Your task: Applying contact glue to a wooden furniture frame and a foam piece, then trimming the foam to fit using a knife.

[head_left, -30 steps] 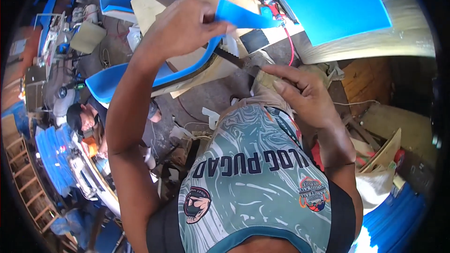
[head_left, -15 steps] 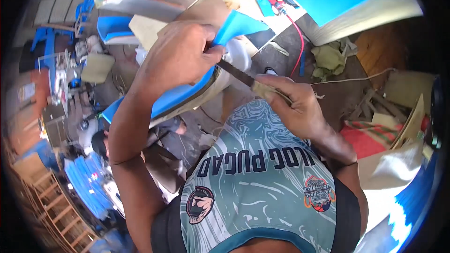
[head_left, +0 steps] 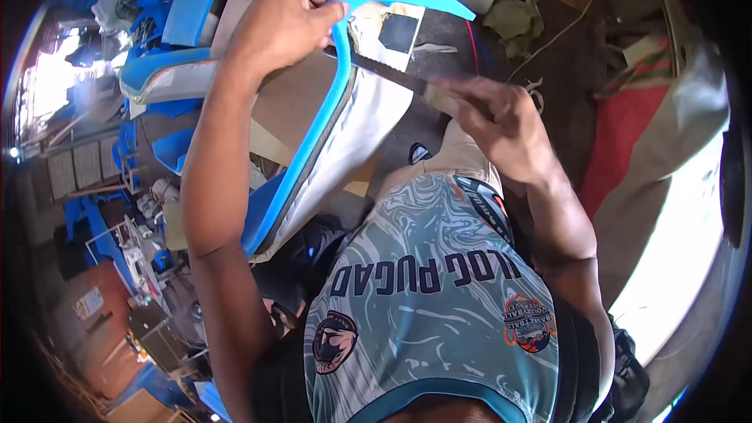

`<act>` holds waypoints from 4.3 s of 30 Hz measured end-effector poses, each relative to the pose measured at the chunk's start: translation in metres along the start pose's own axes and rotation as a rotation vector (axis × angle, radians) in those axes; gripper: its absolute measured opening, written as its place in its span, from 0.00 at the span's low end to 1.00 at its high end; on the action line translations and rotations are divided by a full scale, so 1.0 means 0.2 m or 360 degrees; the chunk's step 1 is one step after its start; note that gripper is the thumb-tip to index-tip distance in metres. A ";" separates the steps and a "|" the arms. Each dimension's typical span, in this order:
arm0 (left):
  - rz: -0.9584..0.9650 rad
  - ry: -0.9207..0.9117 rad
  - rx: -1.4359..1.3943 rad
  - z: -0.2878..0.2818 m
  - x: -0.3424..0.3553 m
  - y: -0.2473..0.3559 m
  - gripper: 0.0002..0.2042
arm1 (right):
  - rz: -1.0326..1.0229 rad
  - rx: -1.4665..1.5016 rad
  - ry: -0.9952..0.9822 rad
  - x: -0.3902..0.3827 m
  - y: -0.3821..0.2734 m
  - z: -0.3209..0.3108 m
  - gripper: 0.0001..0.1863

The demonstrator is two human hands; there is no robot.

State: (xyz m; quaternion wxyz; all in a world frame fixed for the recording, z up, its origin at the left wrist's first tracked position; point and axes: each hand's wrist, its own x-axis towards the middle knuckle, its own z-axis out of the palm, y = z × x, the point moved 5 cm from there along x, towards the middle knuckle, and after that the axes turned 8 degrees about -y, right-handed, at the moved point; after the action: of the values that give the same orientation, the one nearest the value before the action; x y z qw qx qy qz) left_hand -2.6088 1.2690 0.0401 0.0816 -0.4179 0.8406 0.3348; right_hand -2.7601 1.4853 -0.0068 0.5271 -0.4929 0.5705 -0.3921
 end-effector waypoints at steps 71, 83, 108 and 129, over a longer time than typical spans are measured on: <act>0.0708 0.0137 0.0335 0.14 0.41 0.42 0.17 | 0.0044 0.0413 0.0544 -0.34 0.21 0.38 0.19; 0.0425 0.0122 0.0710 0.24 0.19 0.07 0.16 | -0.0287 0.0121 0.0618 -0.11 0.32 0.44 0.22; 0.0764 0.0005 0.0648 0.32 0.49 0.49 0.16 | -0.0100 0.0399 0.0983 -0.20 0.38 0.29 0.17; 0.0548 -0.0250 0.0327 0.47 0.09 0.33 0.20 | -0.0112 0.0547 0.0882 -0.57 0.51 0.58 0.21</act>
State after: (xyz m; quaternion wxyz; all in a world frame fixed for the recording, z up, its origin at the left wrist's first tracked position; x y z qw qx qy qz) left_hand -2.6838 1.3457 -0.0065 0.1307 -0.2302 0.9203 0.2880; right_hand -2.6658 1.6253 -0.0971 0.4133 -0.2907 0.6003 -0.6200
